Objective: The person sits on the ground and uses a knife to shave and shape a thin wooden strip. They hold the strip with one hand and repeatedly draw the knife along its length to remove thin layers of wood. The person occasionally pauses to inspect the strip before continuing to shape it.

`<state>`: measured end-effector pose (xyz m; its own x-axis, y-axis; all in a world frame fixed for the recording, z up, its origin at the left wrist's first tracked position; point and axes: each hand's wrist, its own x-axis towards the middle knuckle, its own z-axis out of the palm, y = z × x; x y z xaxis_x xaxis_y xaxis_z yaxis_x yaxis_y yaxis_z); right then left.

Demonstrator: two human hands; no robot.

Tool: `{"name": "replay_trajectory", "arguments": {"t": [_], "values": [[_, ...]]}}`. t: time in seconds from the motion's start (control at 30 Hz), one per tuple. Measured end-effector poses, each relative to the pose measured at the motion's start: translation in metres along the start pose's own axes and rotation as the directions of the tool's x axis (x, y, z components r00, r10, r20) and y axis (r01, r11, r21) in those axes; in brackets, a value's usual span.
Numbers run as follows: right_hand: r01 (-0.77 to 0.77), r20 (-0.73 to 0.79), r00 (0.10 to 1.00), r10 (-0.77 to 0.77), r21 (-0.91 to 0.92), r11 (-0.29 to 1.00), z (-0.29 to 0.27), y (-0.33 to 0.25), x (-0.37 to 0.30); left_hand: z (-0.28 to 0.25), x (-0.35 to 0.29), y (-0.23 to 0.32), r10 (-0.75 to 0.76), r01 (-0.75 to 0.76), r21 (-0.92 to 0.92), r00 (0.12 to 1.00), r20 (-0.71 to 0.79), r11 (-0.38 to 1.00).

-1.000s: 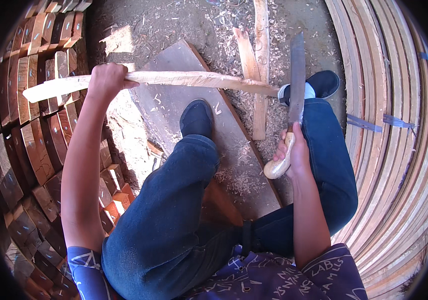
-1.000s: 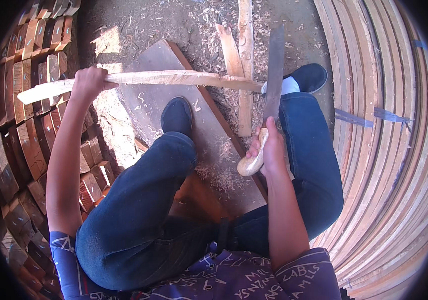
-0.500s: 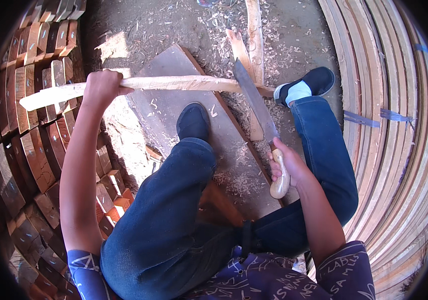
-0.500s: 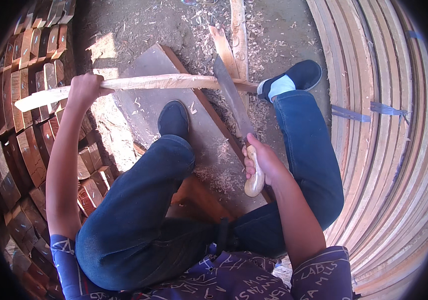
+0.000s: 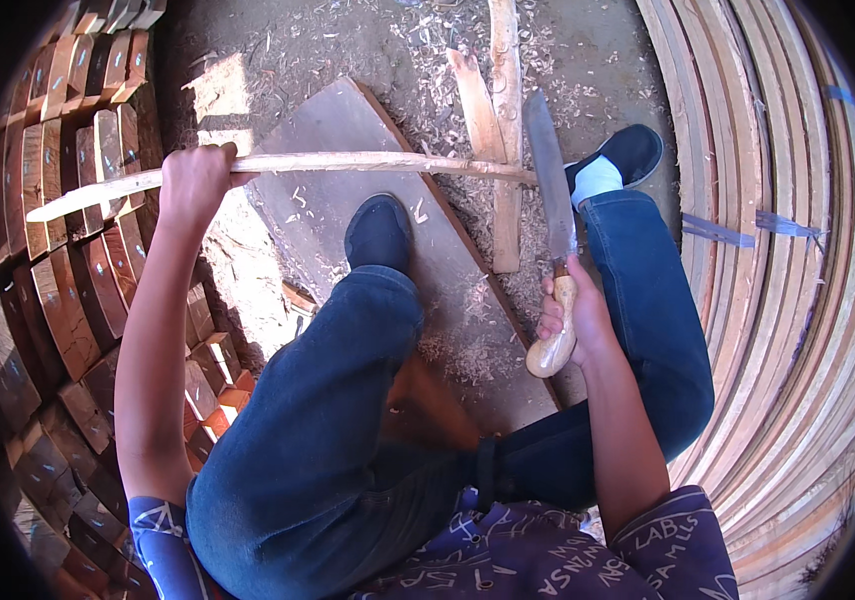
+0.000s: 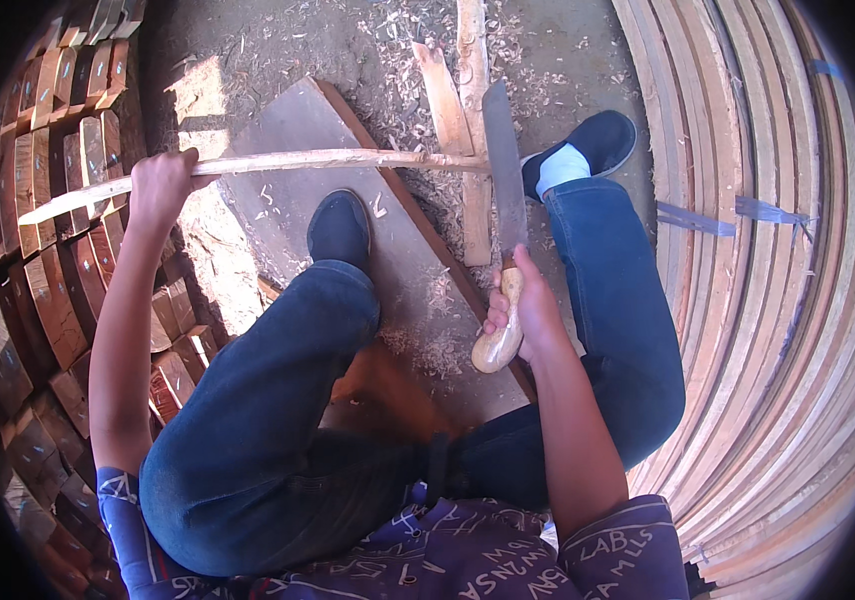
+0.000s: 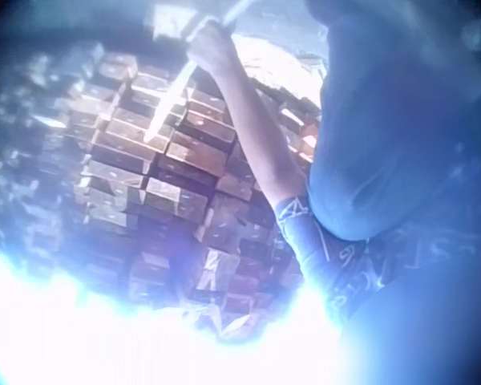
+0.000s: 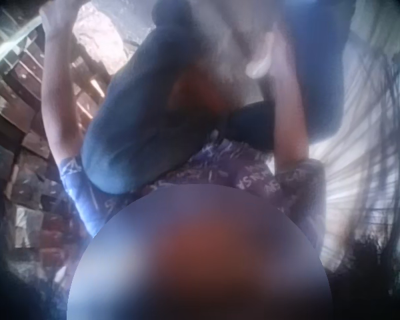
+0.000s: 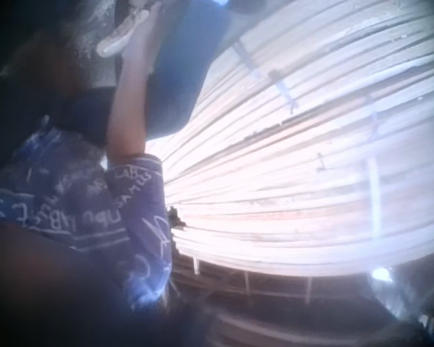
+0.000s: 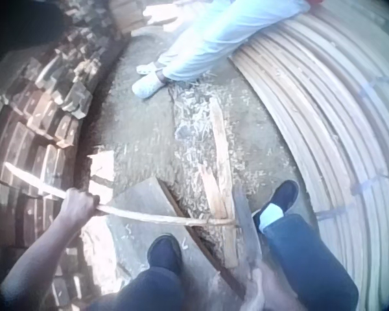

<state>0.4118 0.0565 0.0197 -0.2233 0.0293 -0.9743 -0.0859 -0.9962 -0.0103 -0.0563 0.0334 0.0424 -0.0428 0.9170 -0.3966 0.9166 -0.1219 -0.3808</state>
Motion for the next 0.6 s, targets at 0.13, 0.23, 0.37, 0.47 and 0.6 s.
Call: {"name": "replay_trajectory", "arguments": {"t": [0.13,0.23,0.37,0.47,0.6], "values": [[0.213,-0.012,0.977,-0.212,0.103,0.972,0.001,0.004,0.015,-0.002,-0.003,-0.001,0.051,-0.052,-0.006,0.998,-0.037,0.999],[0.102,0.007,0.995,-0.102,0.051,0.993,0.001,0.007,0.022,-0.005,-0.011,0.003,0.051,-0.05,0.015,0.998,-0.029,0.999],[-0.003,-0.01,1.0,0.0,-0.209,0.978,0.002,0.025,0.027,-0.005,-0.023,0.006,0.029,-0.029,0.004,0.999,-0.018,1.0],[0.023,0.006,1.0,-0.022,-0.236,0.971,-0.001,0.034,0.027,-0.008,-0.027,0.01,0.049,-0.049,-0.001,0.997,-0.053,0.999],[0.02,0.021,1.0,-0.017,-0.172,0.985,-0.004,0.027,0.027,-0.007,-0.033,0.015,-0.025,0.026,-0.022,0.999,0.038,0.999]]}}
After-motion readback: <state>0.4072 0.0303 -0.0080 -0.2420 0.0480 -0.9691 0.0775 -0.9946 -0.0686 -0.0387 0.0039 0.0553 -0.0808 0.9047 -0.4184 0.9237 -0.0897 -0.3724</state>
